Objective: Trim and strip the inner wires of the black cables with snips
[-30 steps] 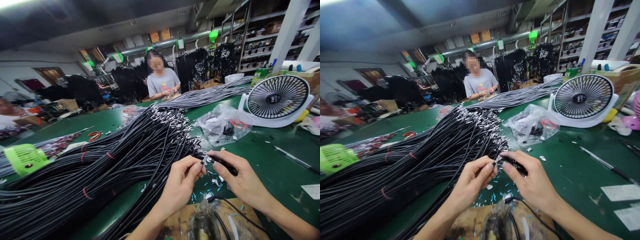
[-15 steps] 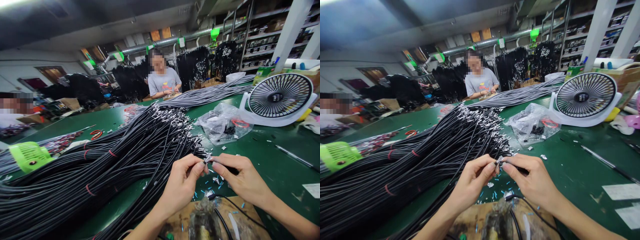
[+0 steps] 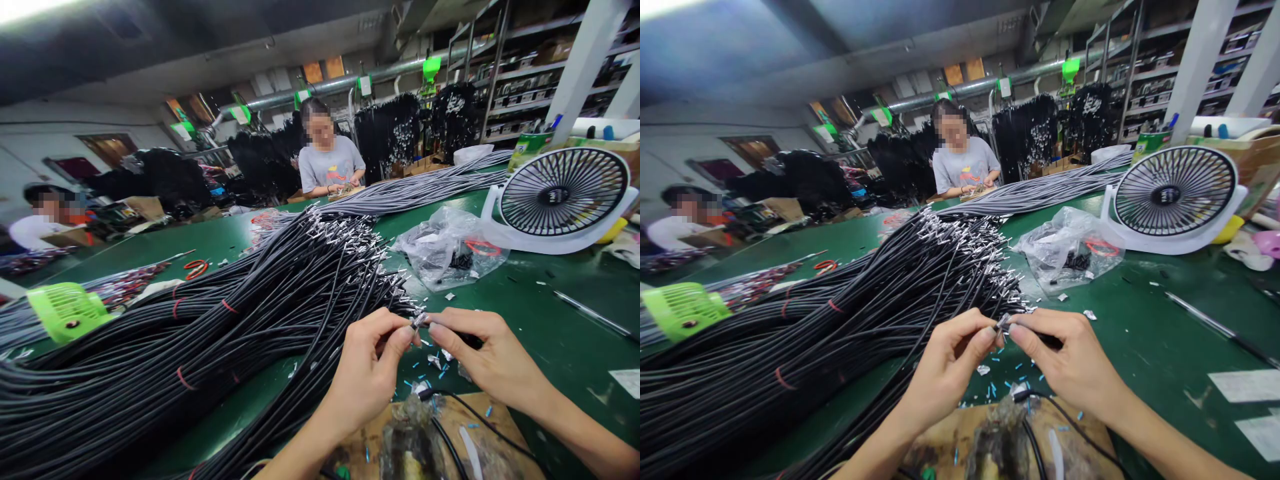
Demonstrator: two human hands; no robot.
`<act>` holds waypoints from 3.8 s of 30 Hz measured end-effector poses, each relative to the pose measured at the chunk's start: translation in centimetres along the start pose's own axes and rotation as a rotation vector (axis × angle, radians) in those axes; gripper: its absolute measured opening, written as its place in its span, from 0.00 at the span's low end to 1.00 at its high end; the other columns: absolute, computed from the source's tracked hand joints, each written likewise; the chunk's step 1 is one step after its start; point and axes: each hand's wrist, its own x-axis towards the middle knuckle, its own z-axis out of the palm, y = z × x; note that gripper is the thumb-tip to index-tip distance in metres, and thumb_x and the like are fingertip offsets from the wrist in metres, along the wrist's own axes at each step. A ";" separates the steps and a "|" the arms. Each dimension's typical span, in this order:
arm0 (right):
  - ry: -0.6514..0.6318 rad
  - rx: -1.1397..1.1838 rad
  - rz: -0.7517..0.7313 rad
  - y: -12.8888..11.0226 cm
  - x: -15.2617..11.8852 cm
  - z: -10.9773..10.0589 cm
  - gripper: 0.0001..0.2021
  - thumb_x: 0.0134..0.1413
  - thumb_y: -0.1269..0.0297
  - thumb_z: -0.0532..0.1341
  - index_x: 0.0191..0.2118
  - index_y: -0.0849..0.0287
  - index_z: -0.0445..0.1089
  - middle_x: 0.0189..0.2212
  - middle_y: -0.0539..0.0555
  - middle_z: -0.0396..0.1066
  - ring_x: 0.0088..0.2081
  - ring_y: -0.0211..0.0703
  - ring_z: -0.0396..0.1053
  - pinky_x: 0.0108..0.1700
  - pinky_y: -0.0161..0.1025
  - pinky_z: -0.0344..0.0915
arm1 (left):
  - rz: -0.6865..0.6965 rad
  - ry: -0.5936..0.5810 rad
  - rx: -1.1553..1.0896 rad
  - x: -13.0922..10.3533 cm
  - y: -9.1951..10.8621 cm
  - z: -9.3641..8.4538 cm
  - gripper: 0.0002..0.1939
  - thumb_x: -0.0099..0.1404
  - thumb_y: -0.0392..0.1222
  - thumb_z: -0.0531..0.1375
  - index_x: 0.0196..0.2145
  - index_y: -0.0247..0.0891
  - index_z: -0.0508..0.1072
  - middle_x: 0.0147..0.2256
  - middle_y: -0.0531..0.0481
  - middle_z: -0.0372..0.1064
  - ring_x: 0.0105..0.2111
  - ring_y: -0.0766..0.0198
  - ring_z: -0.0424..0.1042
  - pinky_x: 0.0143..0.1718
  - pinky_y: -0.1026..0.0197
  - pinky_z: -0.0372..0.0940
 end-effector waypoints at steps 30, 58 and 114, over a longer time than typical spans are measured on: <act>0.063 -0.155 -0.165 0.3 -0.7 -0.3 0.07 0.54 0.73 0.56 0.30 0.60 0.70 0.27 0.53 0.69 0.26 0.39 0.66 0.26 0.34 0.61 | 0.468 0.179 0.581 -1.1 -1.8 1.5 0.10 0.64 0.28 0.53 0.34 0.32 0.73 0.23 0.49 0.64 0.22 0.66 0.63 0.24 0.64 0.57; 0.240 -0.057 -0.404 0.5 -1.2 1.8 0.06 0.52 0.77 0.56 0.32 0.59 0.64 0.27 0.51 0.63 0.27 0.38 0.63 0.28 0.35 0.59 | -0.392 -0.185 -0.463 0.0 -0.7 1.6 0.17 0.57 0.49 0.58 0.20 0.32 0.70 0.14 0.58 0.53 0.13 0.75 0.45 0.15 0.67 0.40; 0.057 -0.035 0.089 -0.1 -1.5 1.0 0.15 0.59 0.58 0.54 0.46 0.56 0.71 0.44 0.57 0.73 0.45 0.48 0.70 0.48 0.44 0.65 | -0.133 0.145 -0.428 -0.1 -1.6 1.2 0.16 0.61 0.51 0.59 0.27 0.32 0.69 0.18 0.58 0.53 0.17 0.74 0.47 0.17 0.69 0.44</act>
